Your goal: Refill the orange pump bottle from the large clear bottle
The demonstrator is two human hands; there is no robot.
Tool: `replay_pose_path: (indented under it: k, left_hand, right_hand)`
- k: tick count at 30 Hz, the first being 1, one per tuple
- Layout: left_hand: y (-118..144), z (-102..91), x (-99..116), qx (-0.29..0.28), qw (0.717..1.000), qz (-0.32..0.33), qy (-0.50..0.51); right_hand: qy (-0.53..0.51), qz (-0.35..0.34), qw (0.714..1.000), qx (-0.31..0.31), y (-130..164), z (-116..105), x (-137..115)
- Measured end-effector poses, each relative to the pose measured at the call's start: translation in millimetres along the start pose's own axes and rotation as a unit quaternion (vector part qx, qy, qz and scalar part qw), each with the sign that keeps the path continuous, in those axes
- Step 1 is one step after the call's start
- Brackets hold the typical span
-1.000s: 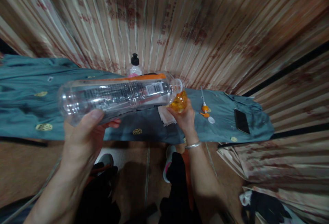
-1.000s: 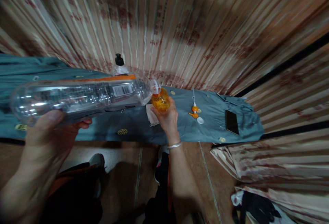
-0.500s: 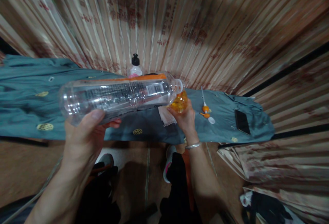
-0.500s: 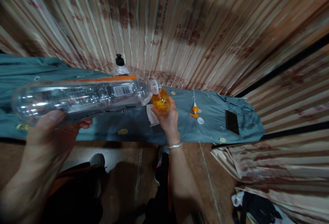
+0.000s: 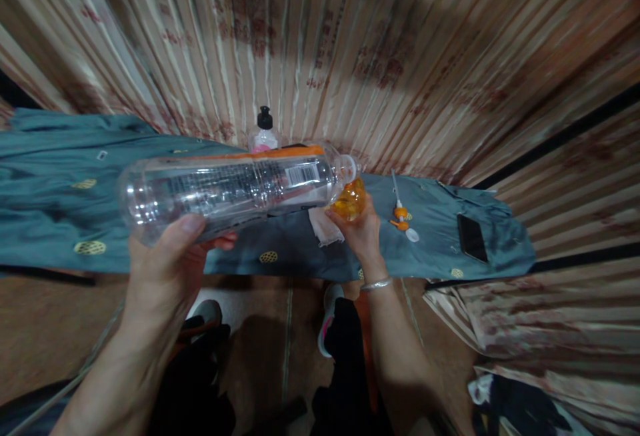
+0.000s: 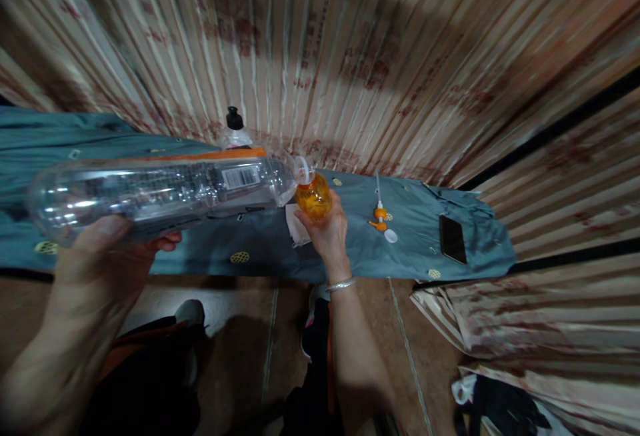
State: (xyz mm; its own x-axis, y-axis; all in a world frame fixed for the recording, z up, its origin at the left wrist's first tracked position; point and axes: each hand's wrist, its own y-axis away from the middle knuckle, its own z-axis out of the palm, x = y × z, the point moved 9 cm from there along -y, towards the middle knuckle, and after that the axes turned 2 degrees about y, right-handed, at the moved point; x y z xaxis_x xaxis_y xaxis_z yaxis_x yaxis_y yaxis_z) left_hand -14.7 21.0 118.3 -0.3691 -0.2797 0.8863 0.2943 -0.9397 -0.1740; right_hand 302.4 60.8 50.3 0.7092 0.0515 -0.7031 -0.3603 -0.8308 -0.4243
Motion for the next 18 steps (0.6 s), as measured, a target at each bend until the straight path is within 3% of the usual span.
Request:
replay_pose_path:
  k: [18]
  left_hand:
    - [-0.3,-0.8,-0.1,-0.011,1.000,0.010,0.002]
  right_hand:
    - [0.009,0.002,1.000,-0.003,-0.3,-0.5,-0.7]
